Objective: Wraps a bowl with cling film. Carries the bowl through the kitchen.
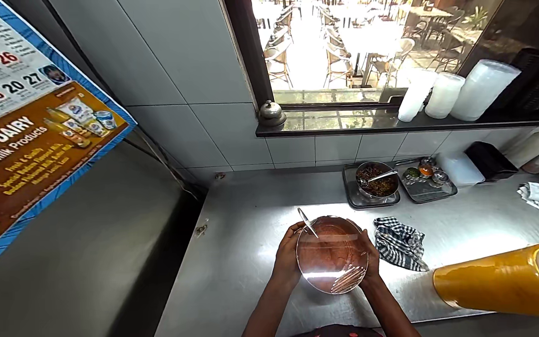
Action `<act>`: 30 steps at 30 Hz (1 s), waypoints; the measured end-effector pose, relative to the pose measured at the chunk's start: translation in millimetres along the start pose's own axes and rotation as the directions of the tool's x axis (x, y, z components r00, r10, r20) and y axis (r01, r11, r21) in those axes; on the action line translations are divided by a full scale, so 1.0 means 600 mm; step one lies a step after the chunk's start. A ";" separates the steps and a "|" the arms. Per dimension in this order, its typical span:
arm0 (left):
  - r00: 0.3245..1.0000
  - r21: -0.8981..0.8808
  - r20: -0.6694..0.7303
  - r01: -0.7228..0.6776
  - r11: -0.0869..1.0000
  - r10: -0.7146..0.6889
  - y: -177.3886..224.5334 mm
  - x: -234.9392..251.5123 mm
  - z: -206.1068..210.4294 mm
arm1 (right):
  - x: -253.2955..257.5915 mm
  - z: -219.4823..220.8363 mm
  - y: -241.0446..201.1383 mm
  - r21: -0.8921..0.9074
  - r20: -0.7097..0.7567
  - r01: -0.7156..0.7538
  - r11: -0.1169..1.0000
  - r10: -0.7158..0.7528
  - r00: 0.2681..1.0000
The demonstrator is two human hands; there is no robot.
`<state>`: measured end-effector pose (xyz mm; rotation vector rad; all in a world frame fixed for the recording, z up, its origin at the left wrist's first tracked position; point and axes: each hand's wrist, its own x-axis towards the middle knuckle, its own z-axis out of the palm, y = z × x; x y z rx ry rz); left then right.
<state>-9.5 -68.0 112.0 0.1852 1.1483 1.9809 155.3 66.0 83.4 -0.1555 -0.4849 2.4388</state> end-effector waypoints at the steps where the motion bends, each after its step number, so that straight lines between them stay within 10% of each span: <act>1: 1.000 0.031 0.008 0.003 1.000 -0.003 0.002 0.002 -0.003 | -0.001 -0.004 -0.002 -0.013 -0.003 0.002 1.000 -0.002 1.000; 8: 0.973 0.433 0.218 -0.166 0.886 0.076 0.042 0.007 -0.003 | -0.003 0.004 -0.003 -0.060 -0.015 0.034 0.998 -0.035 0.999; 19: 0.970 -0.270 0.244 0.062 0.961 0.006 -0.012 0.025 0.017 | 0.011 0.091 -0.020 -0.297 -0.112 0.000 0.955 -0.035 0.993; 30: 0.984 -0.443 0.124 0.170 0.880 -0.128 -0.008 0.039 0.023 | 0.144 0.103 -0.060 -0.445 -0.072 -0.091 0.891 0.066 0.995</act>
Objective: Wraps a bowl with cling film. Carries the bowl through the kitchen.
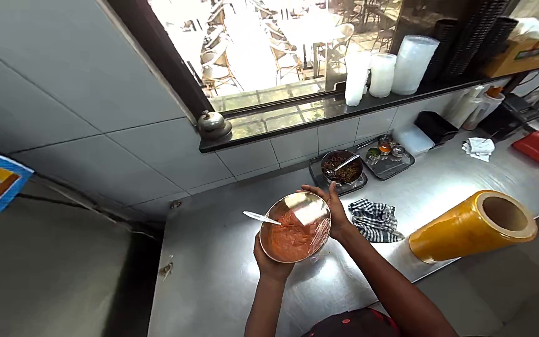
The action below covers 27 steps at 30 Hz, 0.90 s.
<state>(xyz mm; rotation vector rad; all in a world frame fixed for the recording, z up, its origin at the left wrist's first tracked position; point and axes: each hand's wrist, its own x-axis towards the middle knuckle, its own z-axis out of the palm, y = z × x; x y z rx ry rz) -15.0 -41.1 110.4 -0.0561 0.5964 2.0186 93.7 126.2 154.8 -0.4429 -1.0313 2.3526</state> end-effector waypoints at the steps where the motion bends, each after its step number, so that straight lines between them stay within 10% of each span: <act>1: 1.000 -0.009 -0.002 -0.011 1.000 0.011 -0.001 -0.005 0.004 | 0.004 0.001 0.004 0.006 0.020 0.025 1.000 -0.025 0.999; 11: 0.974 -0.082 -0.182 -0.151 0.985 0.134 -0.019 -0.025 -0.007 | -0.105 0.021 0.063 -0.323 -0.352 0.091 0.942 -0.209 0.913; 18: 0.959 -0.130 -0.199 -0.229 0.965 0.201 -0.018 -0.023 -0.035 | -0.145 -0.057 0.157 -0.668 0.135 0.306 0.678 -0.295 0.946; 27: 0.982 -0.180 -0.135 -0.157 0.971 0.134 -0.017 -0.071 0.017 | -0.142 -0.051 0.124 -0.465 0.288 0.439 0.769 -0.338 0.896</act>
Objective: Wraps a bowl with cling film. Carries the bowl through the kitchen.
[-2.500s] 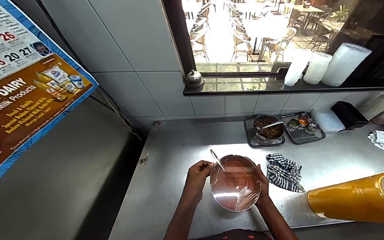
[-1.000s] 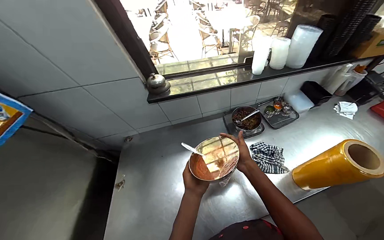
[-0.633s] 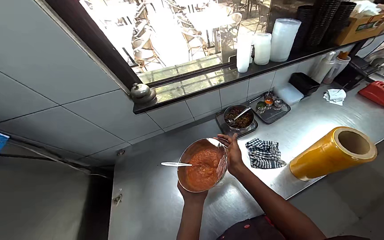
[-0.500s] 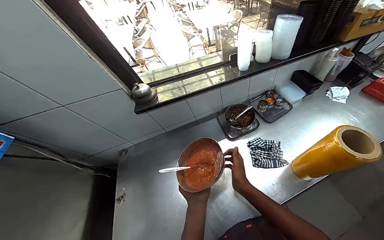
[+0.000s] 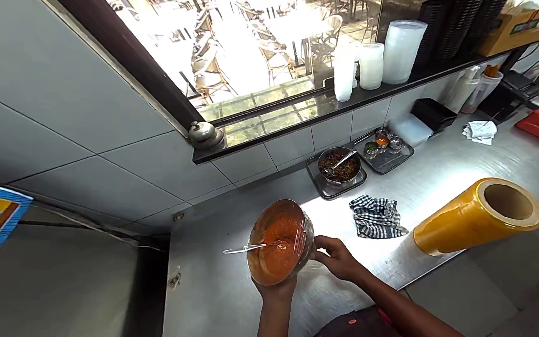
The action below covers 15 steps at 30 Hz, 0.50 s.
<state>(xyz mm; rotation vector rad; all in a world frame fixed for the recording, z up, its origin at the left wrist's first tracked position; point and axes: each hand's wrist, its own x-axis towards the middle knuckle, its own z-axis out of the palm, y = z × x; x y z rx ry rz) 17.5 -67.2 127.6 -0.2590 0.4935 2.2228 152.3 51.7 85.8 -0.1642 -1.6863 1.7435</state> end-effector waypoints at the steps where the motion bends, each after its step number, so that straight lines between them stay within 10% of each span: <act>1: 1.000 0.012 -0.020 -0.014 1.000 0.014 -0.003 -0.004 0.009 | -0.001 0.016 -0.014 0.083 -0.071 -0.064 0.995 0.070 0.995; 7: 0.996 0.040 0.039 -0.081 0.996 0.080 -0.030 -0.005 -0.010 | 0.030 0.091 -0.079 0.542 -0.406 -0.321 0.776 0.577 0.709; 15: 0.990 0.013 -0.098 -0.103 0.995 0.104 -0.082 -0.080 0.078 | 0.053 0.034 -0.047 0.410 -0.527 -0.294 0.863 0.487 0.697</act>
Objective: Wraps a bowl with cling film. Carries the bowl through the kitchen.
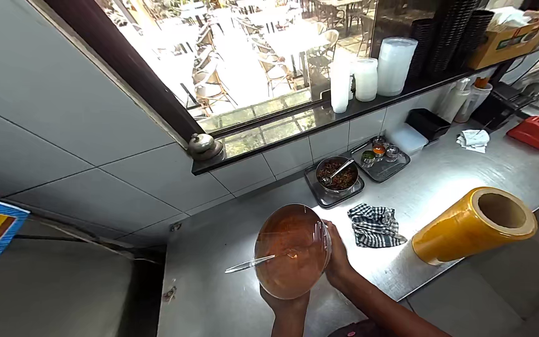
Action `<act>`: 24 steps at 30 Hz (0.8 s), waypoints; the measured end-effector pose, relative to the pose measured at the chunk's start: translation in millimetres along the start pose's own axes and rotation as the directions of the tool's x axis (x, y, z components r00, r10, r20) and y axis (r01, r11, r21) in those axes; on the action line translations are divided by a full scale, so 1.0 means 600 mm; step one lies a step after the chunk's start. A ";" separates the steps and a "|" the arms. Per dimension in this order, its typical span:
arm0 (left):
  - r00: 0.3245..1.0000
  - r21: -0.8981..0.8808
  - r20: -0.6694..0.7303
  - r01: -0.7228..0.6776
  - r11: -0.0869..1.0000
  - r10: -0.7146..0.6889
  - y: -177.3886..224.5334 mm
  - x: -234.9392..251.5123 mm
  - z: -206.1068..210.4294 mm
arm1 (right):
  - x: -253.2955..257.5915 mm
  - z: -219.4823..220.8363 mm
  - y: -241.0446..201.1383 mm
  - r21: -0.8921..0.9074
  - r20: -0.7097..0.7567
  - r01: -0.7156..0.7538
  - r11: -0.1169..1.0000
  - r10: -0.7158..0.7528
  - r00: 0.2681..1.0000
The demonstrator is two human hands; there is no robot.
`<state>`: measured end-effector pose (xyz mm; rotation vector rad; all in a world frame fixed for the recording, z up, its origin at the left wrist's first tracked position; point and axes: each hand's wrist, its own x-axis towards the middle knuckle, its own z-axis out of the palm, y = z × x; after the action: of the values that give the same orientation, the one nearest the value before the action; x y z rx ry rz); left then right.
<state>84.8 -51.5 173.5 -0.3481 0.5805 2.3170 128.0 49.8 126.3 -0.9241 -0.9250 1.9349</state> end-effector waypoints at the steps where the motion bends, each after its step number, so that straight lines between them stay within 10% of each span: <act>1: 0.999 0.037 -0.018 -0.035 0.999 0.036 0.003 0.002 0.000 | 0.005 -0.012 -0.012 -0.042 -0.022 0.090 0.995 -0.091 0.996; 6: 0.989 0.153 -0.122 -0.062 0.986 0.082 0.003 -0.003 0.028 | -0.023 -0.022 -0.049 -0.144 0.290 0.498 0.855 -0.445 0.847; 10: 0.995 0.062 0.094 0.007 0.998 -0.012 0.014 0.069 -0.071 | -0.022 -0.004 -0.022 -0.086 0.294 0.556 0.827 -0.512 0.807; 24: 0.987 0.099 -0.135 -0.077 0.992 0.090 0.002 0.008 0.011 | 0.009 -0.010 -0.027 0.233 0.384 0.046 0.971 -0.136 0.914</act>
<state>79.8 -46.4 177.5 -0.4518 0.7836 2.3485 136.0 62.6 135.5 -0.3546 -0.9349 2.1322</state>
